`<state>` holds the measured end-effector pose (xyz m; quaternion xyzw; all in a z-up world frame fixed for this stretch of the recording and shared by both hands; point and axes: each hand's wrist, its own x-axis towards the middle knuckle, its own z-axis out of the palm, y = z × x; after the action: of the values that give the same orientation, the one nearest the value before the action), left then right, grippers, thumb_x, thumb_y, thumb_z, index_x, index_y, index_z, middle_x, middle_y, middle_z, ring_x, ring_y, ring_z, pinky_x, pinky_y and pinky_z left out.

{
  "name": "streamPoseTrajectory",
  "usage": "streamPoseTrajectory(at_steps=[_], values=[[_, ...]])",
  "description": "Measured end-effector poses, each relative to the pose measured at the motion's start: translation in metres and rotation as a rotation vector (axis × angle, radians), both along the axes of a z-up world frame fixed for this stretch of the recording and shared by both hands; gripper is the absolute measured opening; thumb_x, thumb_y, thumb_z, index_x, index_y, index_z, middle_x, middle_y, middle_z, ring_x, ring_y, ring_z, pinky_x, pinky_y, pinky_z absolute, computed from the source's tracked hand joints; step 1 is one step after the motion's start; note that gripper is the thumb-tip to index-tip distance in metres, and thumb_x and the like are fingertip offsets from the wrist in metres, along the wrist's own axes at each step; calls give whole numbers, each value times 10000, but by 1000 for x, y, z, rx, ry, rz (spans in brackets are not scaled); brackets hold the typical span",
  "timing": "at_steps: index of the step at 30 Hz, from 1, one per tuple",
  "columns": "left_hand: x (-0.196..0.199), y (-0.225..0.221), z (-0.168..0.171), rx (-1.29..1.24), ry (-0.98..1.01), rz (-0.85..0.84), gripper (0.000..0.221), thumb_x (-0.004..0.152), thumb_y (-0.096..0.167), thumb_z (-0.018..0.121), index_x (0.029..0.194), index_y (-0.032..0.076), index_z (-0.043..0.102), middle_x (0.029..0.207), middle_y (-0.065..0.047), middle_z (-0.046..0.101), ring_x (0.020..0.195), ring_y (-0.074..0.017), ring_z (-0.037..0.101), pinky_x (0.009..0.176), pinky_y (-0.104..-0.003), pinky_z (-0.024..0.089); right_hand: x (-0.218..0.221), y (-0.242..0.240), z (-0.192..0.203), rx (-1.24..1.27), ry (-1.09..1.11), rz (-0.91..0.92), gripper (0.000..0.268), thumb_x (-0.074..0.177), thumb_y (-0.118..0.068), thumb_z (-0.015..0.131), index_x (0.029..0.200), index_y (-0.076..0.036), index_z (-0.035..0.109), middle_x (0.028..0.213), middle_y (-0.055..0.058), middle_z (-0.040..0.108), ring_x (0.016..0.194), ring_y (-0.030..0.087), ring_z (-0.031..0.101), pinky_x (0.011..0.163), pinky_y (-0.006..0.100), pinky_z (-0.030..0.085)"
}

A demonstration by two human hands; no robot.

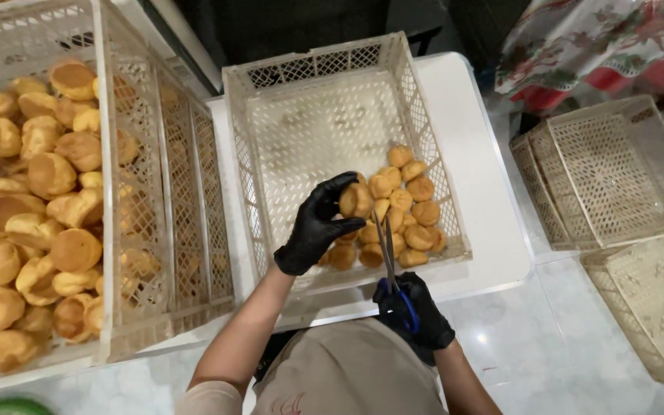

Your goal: Cutting small pastries with scissors and moving them from one basket to another

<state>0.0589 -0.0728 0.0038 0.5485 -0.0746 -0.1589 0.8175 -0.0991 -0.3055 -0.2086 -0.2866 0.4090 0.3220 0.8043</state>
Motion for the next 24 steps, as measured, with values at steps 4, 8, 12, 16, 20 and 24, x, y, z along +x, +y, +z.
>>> streamPoseTrajectory(at_steps=[4,8,12,16,20,24], values=[[-28,27,-14,141,-85,208,786,688,5,950,1392,116,619,1278,-55,664,1082,-143,662,965,-328,594,-60,26,13,-159,-128,113,344,866,-376,653,790,-41,649,739,189,653,711,390,713,555,484,584],[-31,38,-19,86,-210,328,780,670,5,966,1361,60,609,1352,-95,651,1189,-168,630,1004,-323,546,-79,27,36,-360,-385,251,293,830,-320,717,843,-30,680,782,201,650,756,386,702,600,466,577],[-34,48,-22,86,-240,321,787,666,2,964,1360,50,595,1385,-101,636,1242,-184,604,1029,-332,529,-62,39,64,-504,-575,342,276,806,-282,759,878,-22,700,810,209,649,786,383,695,630,454,572],[-41,51,-25,142,-255,268,797,605,33,983,1324,35,637,1360,-109,644,1274,-213,603,1055,-334,516,-31,63,91,-710,-861,480,282,769,-224,822,930,-11,731,853,220,646,831,379,684,675,436,565],[-56,43,-33,268,-304,167,865,529,137,1012,1318,64,666,1298,-105,662,1239,-230,630,1077,-348,520,-17,79,115,-906,-1139,620,325,733,-166,885,982,0,761,895,232,643,876,375,674,720,417,558],[-55,54,-44,129,-232,78,1024,536,73,1013,1455,62,560,1319,-134,676,1215,-164,632,1077,-329,499,-11,80,125,-858,-1172,651,224,759,-217,897,931,-100,816,896,103,644,915,288,654,763,356,559]])
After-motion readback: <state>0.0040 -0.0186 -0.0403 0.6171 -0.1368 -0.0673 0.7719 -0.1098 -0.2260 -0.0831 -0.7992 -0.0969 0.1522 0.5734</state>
